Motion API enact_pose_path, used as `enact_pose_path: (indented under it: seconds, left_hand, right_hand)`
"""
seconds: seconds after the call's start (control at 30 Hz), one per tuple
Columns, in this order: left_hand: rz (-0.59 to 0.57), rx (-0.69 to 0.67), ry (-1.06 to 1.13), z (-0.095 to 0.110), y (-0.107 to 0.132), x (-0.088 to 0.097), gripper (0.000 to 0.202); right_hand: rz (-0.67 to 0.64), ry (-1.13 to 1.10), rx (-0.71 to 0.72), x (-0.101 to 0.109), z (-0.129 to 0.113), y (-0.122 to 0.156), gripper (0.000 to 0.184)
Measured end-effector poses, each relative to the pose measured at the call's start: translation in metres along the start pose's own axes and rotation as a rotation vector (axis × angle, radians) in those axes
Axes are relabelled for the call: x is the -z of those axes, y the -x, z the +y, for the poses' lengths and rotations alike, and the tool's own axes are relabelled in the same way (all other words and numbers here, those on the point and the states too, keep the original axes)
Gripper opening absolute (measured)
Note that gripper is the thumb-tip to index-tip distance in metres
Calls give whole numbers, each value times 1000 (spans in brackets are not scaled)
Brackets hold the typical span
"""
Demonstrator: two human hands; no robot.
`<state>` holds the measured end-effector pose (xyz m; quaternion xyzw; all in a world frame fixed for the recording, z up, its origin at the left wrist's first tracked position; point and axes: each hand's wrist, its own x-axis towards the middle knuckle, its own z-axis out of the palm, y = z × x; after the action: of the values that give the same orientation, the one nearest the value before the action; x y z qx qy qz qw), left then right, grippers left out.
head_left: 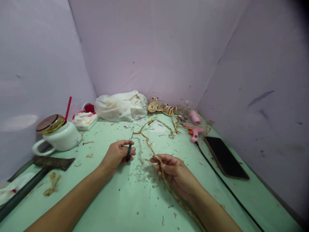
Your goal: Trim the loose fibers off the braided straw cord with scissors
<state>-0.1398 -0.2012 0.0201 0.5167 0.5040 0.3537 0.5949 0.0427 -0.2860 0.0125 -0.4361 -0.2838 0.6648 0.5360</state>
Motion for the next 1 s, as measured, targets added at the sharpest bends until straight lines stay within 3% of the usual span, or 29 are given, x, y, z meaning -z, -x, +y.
enact_pose_path:
  seconds: [0.3,0.53,0.73,1.0]
  left_hand:
    - [-84,135,480,-7,9,-25,35]
    - [-47,62,476,-11,10,-32,39]
    - [-99,14,510,-16,12,-35,42]
    - [-183,-9,502,-15,15,-39,41]
  right_hand:
    - [-202,7,-118,-10,10,6,30]
    - [-240,-34,-173,-11,14,5,35]
    - [-294,-204,-225,-14,7,3,26]
    - [-174,-122,-220,-11,14,0,20]
